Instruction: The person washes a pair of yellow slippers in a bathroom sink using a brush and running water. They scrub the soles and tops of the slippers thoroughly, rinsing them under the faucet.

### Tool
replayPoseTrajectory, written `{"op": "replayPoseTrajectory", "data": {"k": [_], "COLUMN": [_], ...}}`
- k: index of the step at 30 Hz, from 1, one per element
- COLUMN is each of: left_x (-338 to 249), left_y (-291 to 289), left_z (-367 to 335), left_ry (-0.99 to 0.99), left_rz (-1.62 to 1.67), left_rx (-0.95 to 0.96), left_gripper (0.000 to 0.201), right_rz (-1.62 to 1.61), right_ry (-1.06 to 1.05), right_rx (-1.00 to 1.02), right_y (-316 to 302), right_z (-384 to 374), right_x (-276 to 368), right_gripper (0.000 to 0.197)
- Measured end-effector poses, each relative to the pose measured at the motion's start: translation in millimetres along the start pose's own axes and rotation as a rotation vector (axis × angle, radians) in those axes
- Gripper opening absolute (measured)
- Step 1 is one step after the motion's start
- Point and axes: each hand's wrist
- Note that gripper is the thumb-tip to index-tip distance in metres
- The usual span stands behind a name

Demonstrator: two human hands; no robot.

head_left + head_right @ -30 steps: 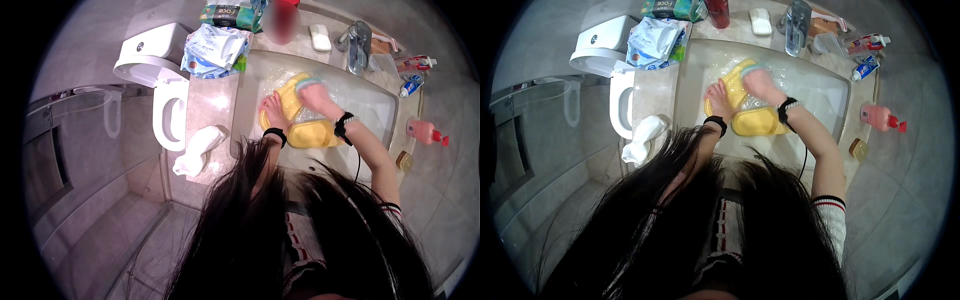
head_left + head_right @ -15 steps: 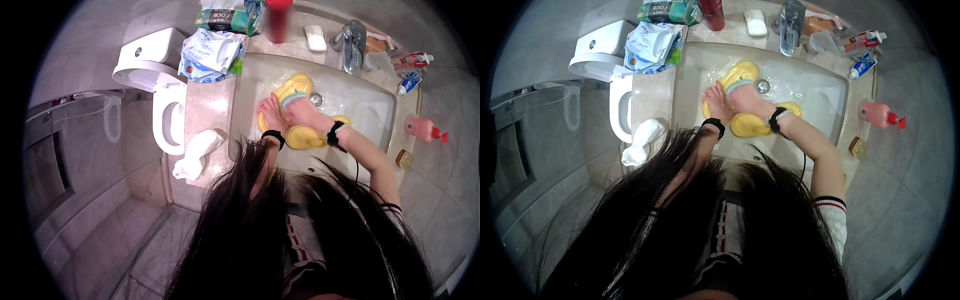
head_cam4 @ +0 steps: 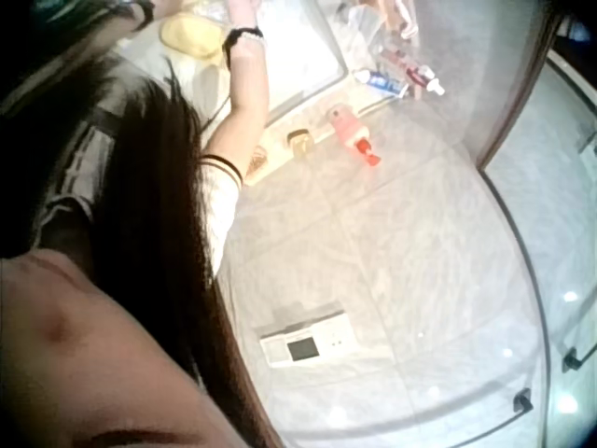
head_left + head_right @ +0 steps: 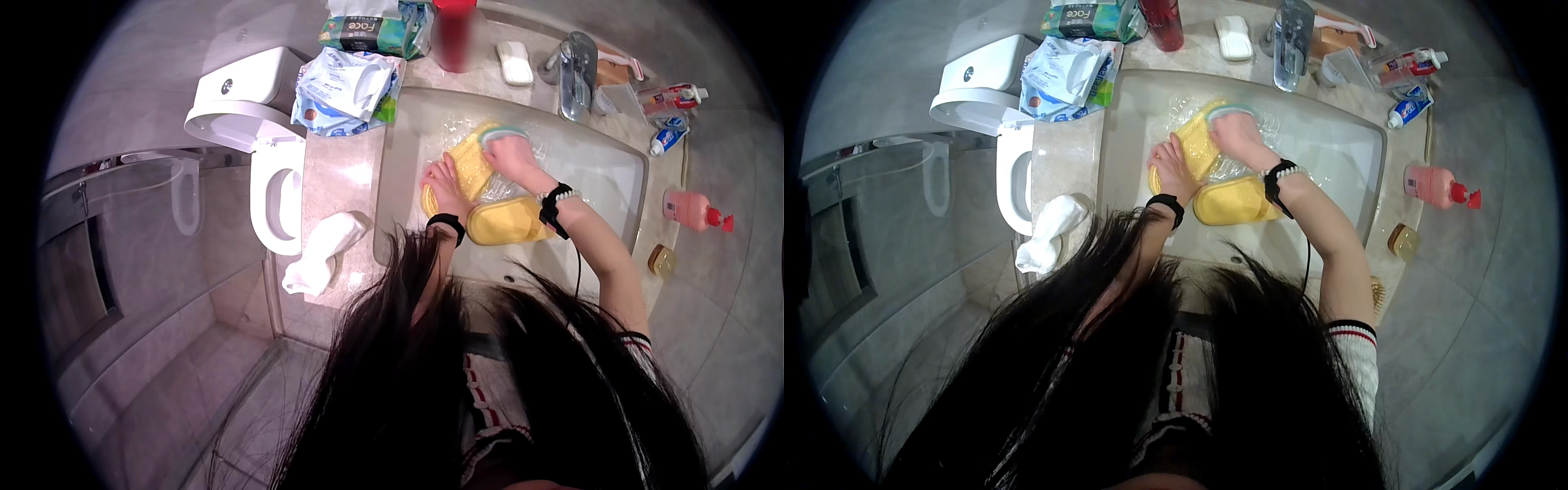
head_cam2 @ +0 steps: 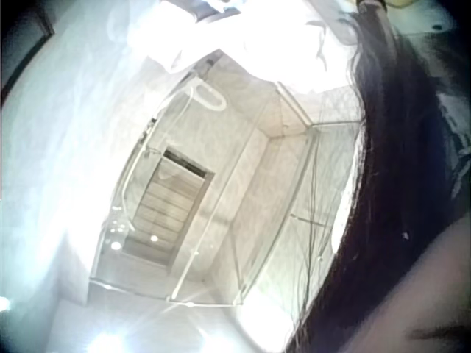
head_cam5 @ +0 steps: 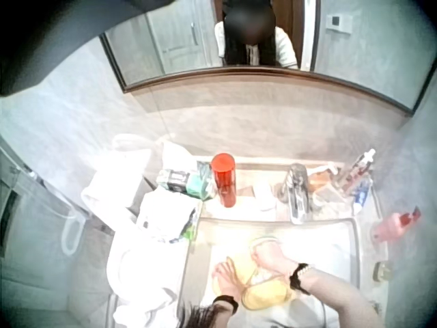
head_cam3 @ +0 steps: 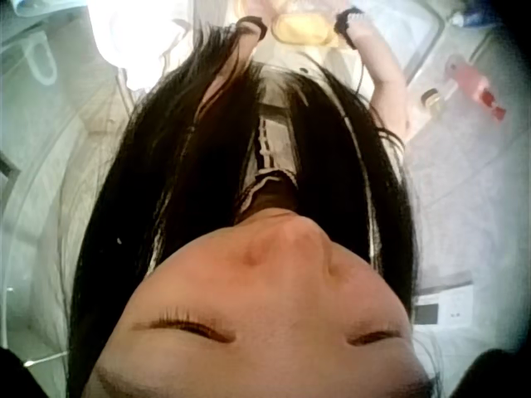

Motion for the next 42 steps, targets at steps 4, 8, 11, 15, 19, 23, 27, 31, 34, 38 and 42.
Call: {"op": "replayPoseTrajectory", "data": {"k": [4,8,11,15,19,23,27,31,34,38,42], "left_x": [-11,-3,-1,-3,-1,0,-5,1,-2,-7,0], "left_y": [19,6,7,6,2,0,11,-1,0,19,0], "left_z": [-8,-7,-6,-6,-2,-4,-7,-2,-3,-13,-3], "left_ry": [-0.054,-0.003,-0.025,0.000,-0.011,0.002,-0.060,0.010,-0.002,-0.058,-0.029], "left_rz": [-0.060,-0.003,-0.001,-0.006,-0.022,0.018,-0.040,-0.009,-0.033,-0.075,-0.034], "left_rx": [-0.076,-0.002,-0.008,0.019,0.002,0.015,-0.047,0.020,0.000,-0.090,-0.043], "left_gripper": [0.124,0.125,0.126,0.126,0.126,0.125,0.125,0.123,0.122,0.120,0.120], "right_rz": [0.108,0.028,0.021,0.347,0.094,0.095,0.136,-0.007,0.075,0.171,0.119], "right_ry": [-0.201,-0.187,0.042,-0.284,-0.074,-0.018,-0.292,-0.033,-0.110,-0.426,-0.113], "right_rx": [0.141,0.102,0.004,0.157,0.154,0.098,0.152,0.043,0.029,0.030,0.098], "right_y": [7,-3,-7,15,7,4,11,-8,0,13,5], "right_z": [13,10,-6,19,10,2,19,-2,-2,13,-21], "right_x": [35,10,-12,33,6,-3,27,-5,5,31,-12], "right_gripper": [0.017,0.022,0.027,0.022,0.020,0.023,0.027,0.025,0.021,0.016,0.019]}}
Point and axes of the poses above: each hand's wrist, its own z-axis away from the middle knuckle, its own y-axis out of the palm, x = y × z, and after that the axes turned 3 degrees about y, right-handed
